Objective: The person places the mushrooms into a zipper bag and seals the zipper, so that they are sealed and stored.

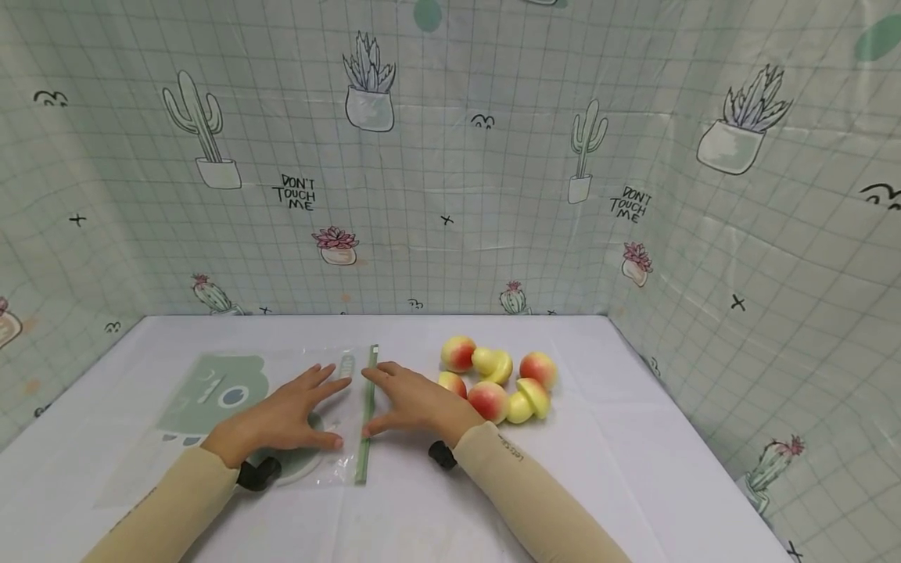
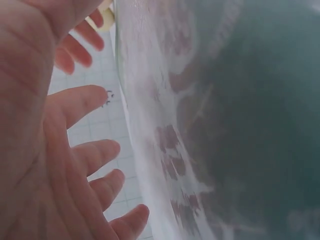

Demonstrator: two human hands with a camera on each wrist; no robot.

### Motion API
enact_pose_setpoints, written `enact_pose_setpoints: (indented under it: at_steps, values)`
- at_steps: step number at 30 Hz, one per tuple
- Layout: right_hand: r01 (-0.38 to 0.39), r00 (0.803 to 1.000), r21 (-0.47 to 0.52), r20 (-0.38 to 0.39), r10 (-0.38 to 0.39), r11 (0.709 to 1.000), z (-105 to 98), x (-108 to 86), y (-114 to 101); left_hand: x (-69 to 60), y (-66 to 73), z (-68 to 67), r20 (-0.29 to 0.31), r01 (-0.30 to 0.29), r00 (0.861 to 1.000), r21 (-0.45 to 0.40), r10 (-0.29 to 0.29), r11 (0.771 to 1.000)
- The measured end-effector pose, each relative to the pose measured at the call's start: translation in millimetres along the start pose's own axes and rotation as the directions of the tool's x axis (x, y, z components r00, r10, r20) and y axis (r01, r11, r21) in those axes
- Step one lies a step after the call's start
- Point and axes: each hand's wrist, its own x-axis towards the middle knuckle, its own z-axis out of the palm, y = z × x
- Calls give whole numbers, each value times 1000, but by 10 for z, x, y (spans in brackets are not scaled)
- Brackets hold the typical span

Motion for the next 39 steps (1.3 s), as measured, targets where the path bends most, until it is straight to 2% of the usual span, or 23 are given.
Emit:
enact_pose_setpoints:
  at_steps: [10, 16, 20, 27, 39]
  values:
    - [-35, 999, 15, 34, 35, 999, -1, 19, 0, -3, -9, 11, 49, 39, 998, 29, -41, 999]
    - [-26, 998, 11, 50, 25, 1000, 1, 18, 10, -4, -6, 28, 118, 122, 985, 24, -124, 992]
    - [-27, 997, 15, 77, 25, 1000, -6, 38, -6, -1, -22, 24, 132, 144, 980, 37, -148, 989]
    - [-57, 992, -20, 112, 59, 998, -20, 63, -18, -7, -12, -23, 131, 121, 984, 15, -122, 993]
    - [-58, 991, 56, 128, 50, 997, -10, 93, 18, -26, -15, -55, 150, 133, 980, -3, -131, 991]
